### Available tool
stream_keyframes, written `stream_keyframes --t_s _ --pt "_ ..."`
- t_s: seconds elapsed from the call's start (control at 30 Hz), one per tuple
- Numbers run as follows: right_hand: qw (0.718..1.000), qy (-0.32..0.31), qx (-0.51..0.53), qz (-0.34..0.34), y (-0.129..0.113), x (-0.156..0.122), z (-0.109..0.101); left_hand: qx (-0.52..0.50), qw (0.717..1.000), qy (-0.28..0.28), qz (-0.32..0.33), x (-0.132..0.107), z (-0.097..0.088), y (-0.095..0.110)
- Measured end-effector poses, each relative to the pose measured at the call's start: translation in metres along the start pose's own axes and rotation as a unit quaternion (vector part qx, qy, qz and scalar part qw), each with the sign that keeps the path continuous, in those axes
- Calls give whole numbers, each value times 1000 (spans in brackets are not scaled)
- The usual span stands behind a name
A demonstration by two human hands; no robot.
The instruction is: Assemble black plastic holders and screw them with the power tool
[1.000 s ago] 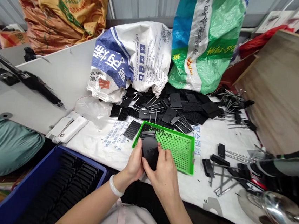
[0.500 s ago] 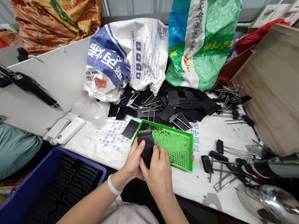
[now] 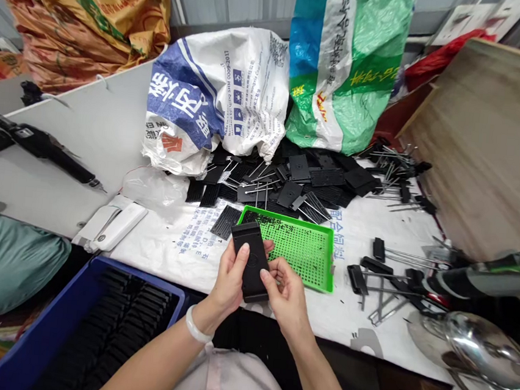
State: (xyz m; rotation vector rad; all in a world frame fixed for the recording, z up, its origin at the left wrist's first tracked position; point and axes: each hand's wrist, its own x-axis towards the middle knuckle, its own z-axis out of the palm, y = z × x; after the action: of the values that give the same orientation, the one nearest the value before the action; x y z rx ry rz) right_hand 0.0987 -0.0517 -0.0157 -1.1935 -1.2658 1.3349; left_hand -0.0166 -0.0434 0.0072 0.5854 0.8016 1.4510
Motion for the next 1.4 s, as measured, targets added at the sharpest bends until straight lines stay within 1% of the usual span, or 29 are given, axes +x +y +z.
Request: stream_keyframes --t_s 0.1,0.23,0.27,0.33,0.4,0.47,0.53,0.6,0.7,0.77,0.8,0.87,0.93,1.0,1.07,1.13,1.2,1.23,1.3,1.4 --pt "1000 20 3 8 2 -5 3 7 1000 1 -3 -1 -1 1" --pt "999 -33 7 7 -11 -4 -4 26 998 -35 -35 -4 -3 4" --pt "999 -40 13 1 -15 -1 -7 43 997 -47 -36 -5 -3 4" --pt "999 -22 32 -16 -22 5 -9 111 992 -67 -9 -9 -4 1" --pt "998 10 55 -31 -26 11 -9 211 973 -73 50 -12 -7 -4" --pt "995 28 85 -39 -25 14 -7 307 944 -68 102 -14 -10 -9" --pt "993 29 112 -36 -22 14 -5 377 915 -68 125 -14 -13 -11" --pt "991 34 125 -28 -18 13 -6 416 897 -88 123 -11 -14 -8" --pt "990 66 121 -19 -15 12 -14 444 879 -149 94 -3 -11 5" --pt "990 81 113 -18 -15 12 -21 462 867 -167 85 2 -9 13" --pt "991 77 108 -17 -16 12 -24 472 861 -164 90 3 -8 15" --pt "994 46 102 -9 -17 11 -28 485 855 -153 103 5 -6 17" --pt "995 8 103 5 -18 9 -30 502 845 -143 118 5 -4 16" --pt "993 -4 118 19 -16 8 -31 522 833 -140 122 8 -2 14" --pt "988 17 147 34 -14 7 -33 513 838 -159 91 13 -1 12" --pt "981 53 178 54 -11 8 -37 480 851 -211 18 18 -2 12" --pt "975 90 193 65 -11 10 -42 456 847 -267 -56 19 -4 12" --pt "973 107 194 63 -11 11 -45 453 841 -285 -78 18 -5 11" --pt "972 127 189 54 -12 12 -47 448 841 -291 -87 13 -6 8" --pt "972 133 183 55 -14 10 -47 411 870 -265 -70 3 -6 -1"
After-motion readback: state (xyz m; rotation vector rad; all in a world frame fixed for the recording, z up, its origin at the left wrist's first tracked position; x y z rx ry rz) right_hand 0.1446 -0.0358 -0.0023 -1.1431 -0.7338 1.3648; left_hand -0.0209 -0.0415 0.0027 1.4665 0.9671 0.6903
